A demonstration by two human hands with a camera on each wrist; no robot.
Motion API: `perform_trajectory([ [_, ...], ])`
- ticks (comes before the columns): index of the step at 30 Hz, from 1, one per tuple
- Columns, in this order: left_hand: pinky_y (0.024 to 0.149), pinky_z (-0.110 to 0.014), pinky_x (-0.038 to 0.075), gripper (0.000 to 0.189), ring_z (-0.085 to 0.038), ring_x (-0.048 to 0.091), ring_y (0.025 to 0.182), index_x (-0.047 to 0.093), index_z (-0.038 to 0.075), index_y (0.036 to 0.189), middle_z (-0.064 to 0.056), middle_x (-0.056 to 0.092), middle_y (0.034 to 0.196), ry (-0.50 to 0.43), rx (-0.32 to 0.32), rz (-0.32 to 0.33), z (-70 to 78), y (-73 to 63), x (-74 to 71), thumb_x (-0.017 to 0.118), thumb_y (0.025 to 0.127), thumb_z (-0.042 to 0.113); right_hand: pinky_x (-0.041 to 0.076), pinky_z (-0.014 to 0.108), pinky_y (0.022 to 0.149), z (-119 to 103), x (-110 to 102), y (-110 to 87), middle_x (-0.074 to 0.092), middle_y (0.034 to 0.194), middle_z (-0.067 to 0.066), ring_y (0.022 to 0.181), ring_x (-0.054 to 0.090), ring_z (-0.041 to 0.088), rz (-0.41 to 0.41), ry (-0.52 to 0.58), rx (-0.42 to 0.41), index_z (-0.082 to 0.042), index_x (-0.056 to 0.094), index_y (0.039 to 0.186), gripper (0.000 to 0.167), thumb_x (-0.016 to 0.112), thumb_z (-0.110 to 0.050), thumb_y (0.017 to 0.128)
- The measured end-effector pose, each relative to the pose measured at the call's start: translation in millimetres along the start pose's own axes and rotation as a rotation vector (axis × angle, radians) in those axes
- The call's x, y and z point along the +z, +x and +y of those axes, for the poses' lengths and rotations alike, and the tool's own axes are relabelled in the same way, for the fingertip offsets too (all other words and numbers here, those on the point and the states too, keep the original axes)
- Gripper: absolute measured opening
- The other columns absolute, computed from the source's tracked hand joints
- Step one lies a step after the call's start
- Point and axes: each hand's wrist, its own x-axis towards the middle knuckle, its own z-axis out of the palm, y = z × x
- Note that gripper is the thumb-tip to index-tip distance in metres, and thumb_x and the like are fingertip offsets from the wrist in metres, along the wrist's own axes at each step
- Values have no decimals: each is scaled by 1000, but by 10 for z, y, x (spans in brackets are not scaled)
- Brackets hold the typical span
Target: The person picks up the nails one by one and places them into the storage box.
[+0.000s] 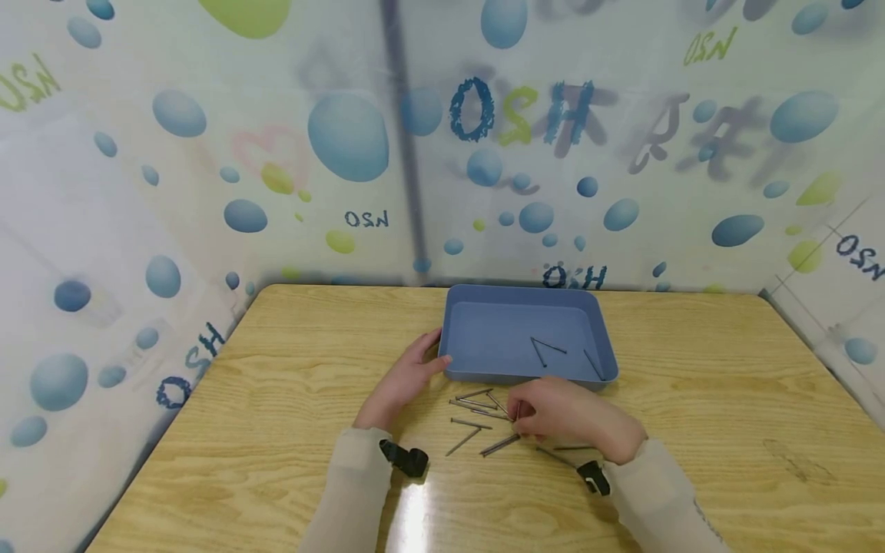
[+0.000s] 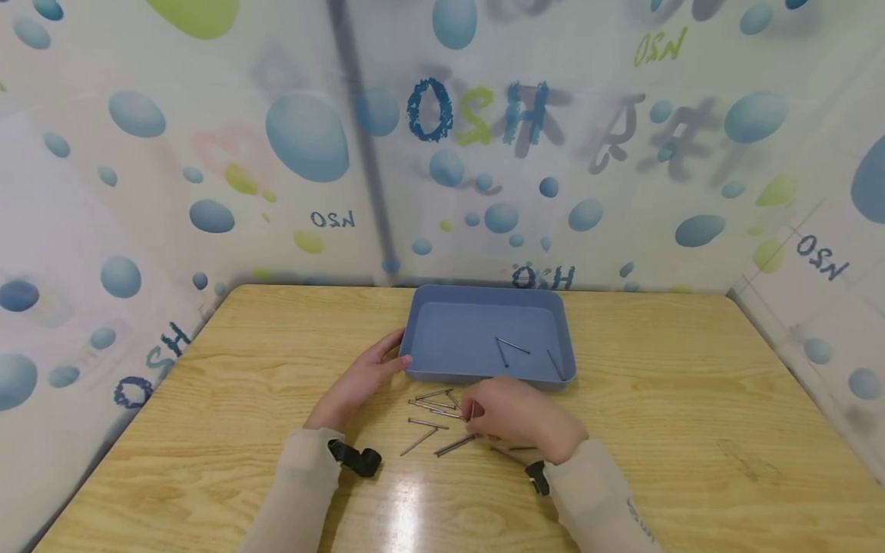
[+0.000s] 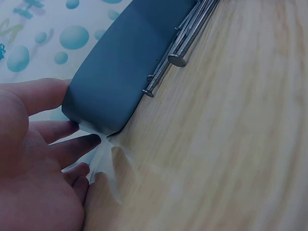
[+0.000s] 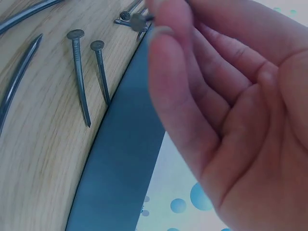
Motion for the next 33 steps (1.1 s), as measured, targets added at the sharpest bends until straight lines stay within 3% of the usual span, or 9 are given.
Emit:
perform_trajectory([
  [4, 105, -48, 15, 58, -22, 11, 133, 26, 20, 142, 0, 21, 145, 2, -11, -1, -79, 53, 1, 52, 91, 24, 45, 27, 58, 20, -7, 13, 59, 74, -8, 58, 56, 11, 6, 63, 6, -16, 60, 100, 14, 59, -14, 86],
  [8, 106, -48, 12, 58, -20, 7, 134, 26, 23, 142, 3, 20, 145, 4, -26, 0, -100, 55, 4, 53, 90, 28, 46, 26, 57, 47, -13, 16, 59, 76, -8, 57, 57, 12, 23, 70, -21, -16, 57, 110, 24, 57, -13, 87],
  [13, 106, -48, 11, 58, -20, 6, 134, 27, 24, 141, 3, 22, 145, -1, -24, 8, -118, 61, 8, 54, 90, 28, 45, 25, 55, 63, -11, 22, 60, 76, -8, 56, 56, 10, 40, 43, -39, -16, 58, 110, 22, 55, -12, 88],
  [19, 106, -48, 11, 58, -20, 8, 134, 27, 22, 141, 2, 23, 144, 0, -15, 10, -115, 66, 5, 53, 90, 27, 45, 27, 53, 61, -29, 20, 60, 74, -8, 56, 55, 11, 54, 34, -3, -15, 57, 110, 21, 50, -13, 91],
  [25, 106, -48, 10, 58, -21, 6, 134, 27, 21, 142, 1, 22, 145, 1, -5, 7, -97, 55, 4, 53, 90, 26, 42, 27, 49, 91, -61, 12, 59, 73, -8, 52, 50, 9, 140, 15, 38, -16, 55, 115, 24, 49, -16, 92],
  [33, 106, -46, 15, 58, -19, 12, 133, 28, 22, 141, 2, 24, 144, -8, -14, 14, -93, 41, 12, 53, 90, 27, 44, 25, 49, 109, -114, -15, 60, 78, -6, 56, 53, 10, 242, 22, -16, -17, 52, 117, 26, 52, -19, 91],
])
